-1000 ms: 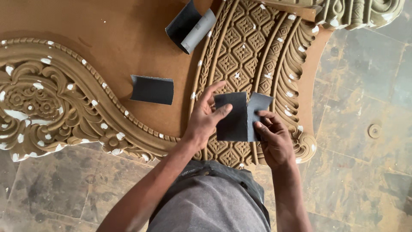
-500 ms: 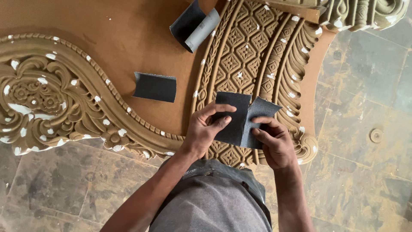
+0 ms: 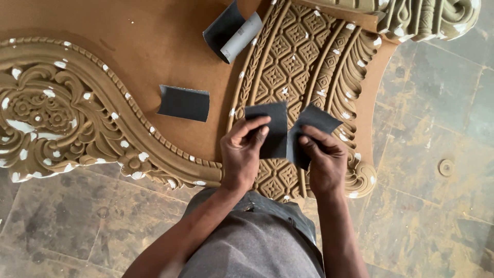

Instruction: The person sands a large piece of ornate wooden furniture with multiple pieces of sandpaper, using their hands to rub the surface and folding the sandpaper to reach into decorative grooves.

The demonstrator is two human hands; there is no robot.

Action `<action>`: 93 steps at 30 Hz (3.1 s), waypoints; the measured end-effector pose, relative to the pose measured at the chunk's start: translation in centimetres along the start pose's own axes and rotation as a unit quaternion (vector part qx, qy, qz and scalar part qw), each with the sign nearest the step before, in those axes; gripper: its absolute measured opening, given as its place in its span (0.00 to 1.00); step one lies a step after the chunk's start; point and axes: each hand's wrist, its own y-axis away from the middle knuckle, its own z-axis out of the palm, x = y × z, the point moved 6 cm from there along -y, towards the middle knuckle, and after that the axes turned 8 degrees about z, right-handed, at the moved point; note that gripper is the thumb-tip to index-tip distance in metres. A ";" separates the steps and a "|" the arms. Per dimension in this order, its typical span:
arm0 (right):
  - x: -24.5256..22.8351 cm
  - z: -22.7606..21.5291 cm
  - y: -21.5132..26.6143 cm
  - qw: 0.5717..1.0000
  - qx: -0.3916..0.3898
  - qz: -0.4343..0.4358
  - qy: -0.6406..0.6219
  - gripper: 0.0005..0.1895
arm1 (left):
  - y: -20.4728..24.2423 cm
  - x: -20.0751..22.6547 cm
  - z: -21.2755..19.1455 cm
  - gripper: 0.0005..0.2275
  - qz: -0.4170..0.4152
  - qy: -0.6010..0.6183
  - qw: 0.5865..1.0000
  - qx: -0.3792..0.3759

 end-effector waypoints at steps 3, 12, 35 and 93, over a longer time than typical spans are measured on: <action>0.0 -2.1 -0.9 0.994 0.033 -0.032 -0.095 0.13 | -1.0 0.1 -1.2 0.09 0.004 -0.003 0.998 0.066; -2.9 0.2 0.7 1.000 -0.005 -0.004 0.003 0.31 | -2.7 -1.9 -2.6 0.14 -0.058 -0.097 0.993 -0.014; -0.1 5.1 0.3 0.820 -0.209 -0.160 0.508 0.47 | -1.1 -5.2 -1.3 0.21 -0.050 -0.178 0.963 -0.196; 4.4 5.3 -0.9 0.965 -0.097 0.070 0.232 0.38 | -3.5 -9.5 -12.2 0.13 -0.252 -0.038 0.966 -0.041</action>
